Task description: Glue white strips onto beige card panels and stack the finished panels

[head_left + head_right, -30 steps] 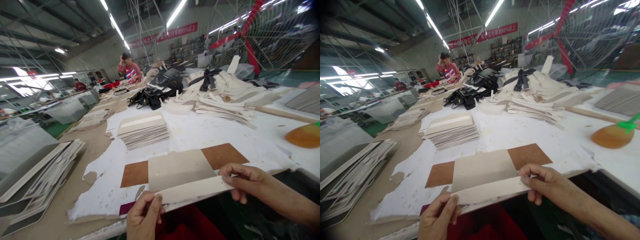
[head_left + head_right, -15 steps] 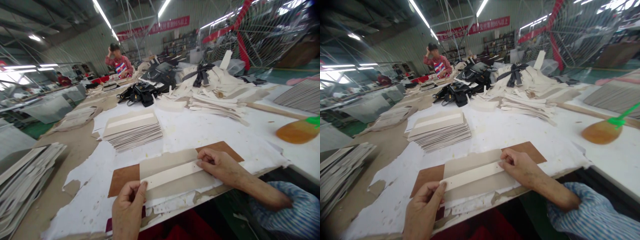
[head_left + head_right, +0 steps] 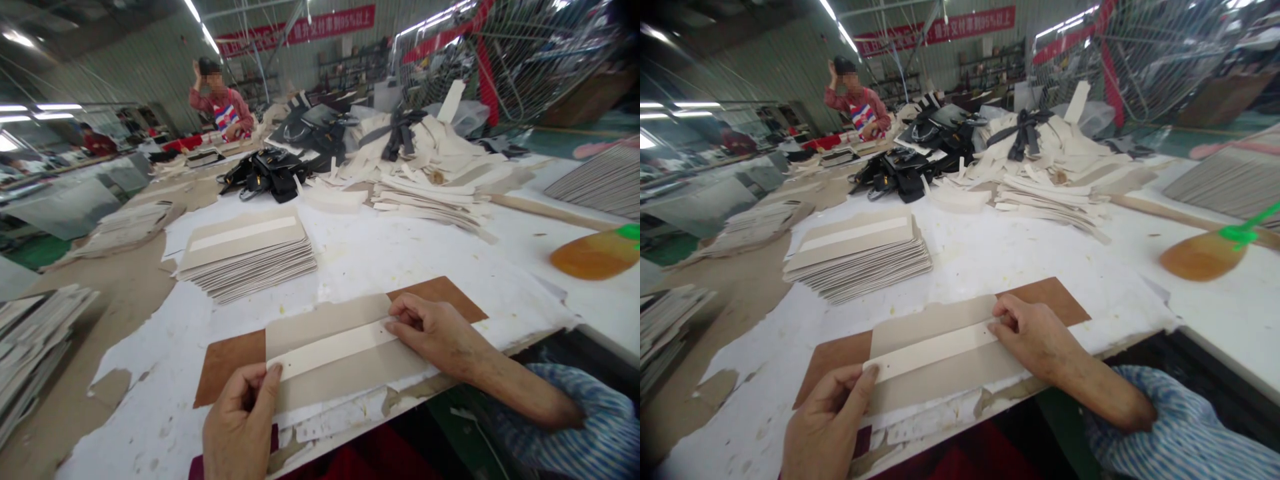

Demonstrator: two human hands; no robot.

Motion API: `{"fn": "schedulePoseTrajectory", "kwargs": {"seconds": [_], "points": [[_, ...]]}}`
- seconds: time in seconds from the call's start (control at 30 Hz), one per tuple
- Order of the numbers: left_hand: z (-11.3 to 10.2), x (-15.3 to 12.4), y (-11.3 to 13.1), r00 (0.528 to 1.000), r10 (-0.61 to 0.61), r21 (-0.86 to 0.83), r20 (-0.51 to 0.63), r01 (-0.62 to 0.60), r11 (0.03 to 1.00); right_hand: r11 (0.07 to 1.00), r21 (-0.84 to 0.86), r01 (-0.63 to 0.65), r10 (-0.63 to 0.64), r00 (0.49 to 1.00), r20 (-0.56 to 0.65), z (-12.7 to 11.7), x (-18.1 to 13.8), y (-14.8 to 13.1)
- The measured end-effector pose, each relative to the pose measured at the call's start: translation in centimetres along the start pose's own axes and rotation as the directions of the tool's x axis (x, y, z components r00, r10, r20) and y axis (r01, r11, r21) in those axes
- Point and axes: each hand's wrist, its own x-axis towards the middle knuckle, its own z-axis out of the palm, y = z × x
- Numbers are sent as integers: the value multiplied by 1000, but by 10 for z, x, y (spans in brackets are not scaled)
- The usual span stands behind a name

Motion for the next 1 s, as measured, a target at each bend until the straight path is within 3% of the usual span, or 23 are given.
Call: {"fn": "schedulePoseTrajectory", "kwargs": {"seconds": [0.8, 0.9, 1.0], "points": [[3, 0, 5, 999, -26, 30, -20, 27, 999, 991, -120, -51, 45, 998, -50, 4, 2, -4], [4, -7, 7, 992, 115, -77, -57, -120, 990, 990, -129, -49, 46, 999, -28, 5, 1, 0], [11, -20, 5, 914, 372, -215, -159, -400, 891, 992, -114, -47, 42, 998, -46, 10, -4, 21]]}}
